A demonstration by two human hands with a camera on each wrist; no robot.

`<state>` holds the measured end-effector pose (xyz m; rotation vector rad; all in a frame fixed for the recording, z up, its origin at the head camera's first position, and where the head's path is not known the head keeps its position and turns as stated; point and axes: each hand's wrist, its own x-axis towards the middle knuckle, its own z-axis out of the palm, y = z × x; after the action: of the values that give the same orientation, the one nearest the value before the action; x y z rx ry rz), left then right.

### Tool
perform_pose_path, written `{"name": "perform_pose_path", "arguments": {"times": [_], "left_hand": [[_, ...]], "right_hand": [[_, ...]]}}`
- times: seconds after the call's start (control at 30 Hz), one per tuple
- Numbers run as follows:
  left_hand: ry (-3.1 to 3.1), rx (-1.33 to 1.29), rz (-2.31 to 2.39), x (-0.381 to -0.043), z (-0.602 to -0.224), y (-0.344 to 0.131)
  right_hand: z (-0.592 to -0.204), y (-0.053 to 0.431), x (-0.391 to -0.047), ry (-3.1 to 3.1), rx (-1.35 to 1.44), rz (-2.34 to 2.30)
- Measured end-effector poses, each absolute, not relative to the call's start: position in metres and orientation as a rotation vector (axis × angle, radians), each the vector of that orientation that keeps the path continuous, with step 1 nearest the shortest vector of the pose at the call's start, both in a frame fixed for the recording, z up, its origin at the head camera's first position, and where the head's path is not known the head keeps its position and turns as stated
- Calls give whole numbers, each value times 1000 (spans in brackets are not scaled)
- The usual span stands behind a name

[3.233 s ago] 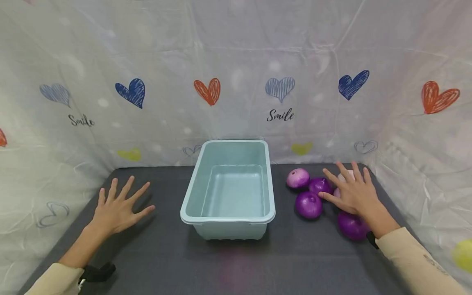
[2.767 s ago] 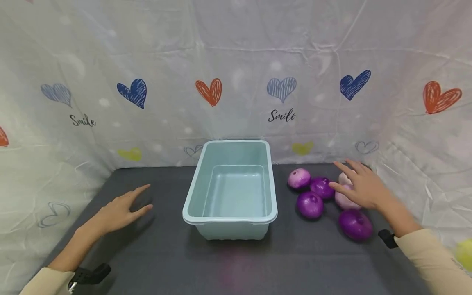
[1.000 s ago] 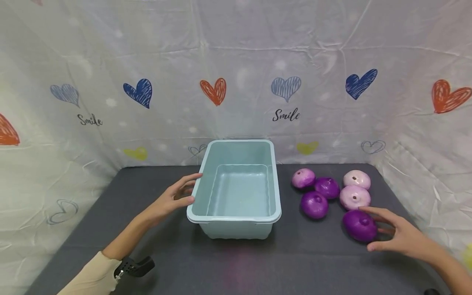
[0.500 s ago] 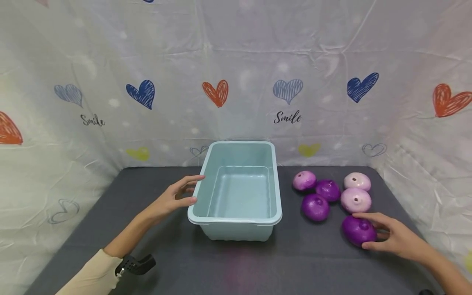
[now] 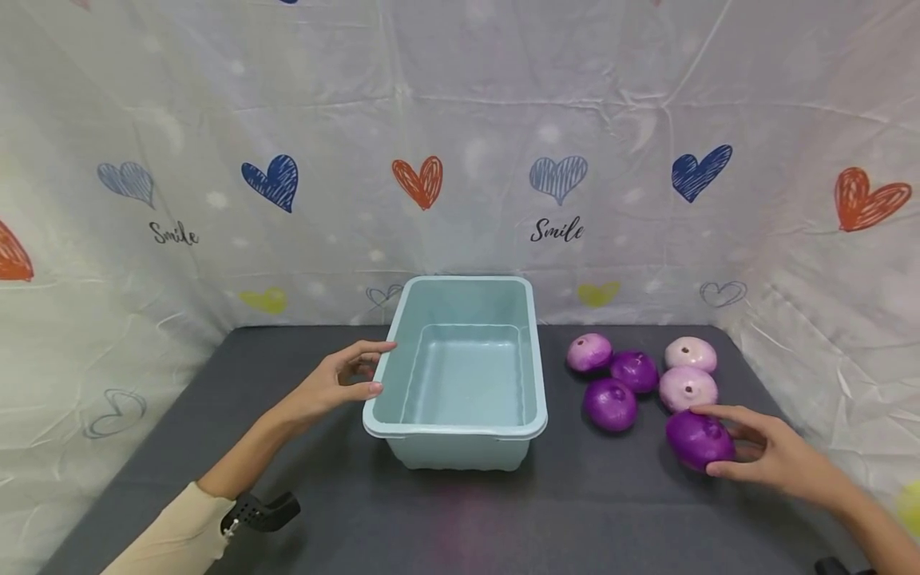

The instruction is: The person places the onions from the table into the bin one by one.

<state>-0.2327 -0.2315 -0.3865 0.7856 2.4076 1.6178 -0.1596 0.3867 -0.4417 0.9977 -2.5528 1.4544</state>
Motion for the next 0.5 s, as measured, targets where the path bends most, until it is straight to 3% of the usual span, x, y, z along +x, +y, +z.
{"name": "perform_pose_path", "arguments": {"times": [0.5], "left_hand": [[2448,761,1630,-232,-384,-228]], "right_hand": [[-400,353,-182,-2605,727,1472]]}}
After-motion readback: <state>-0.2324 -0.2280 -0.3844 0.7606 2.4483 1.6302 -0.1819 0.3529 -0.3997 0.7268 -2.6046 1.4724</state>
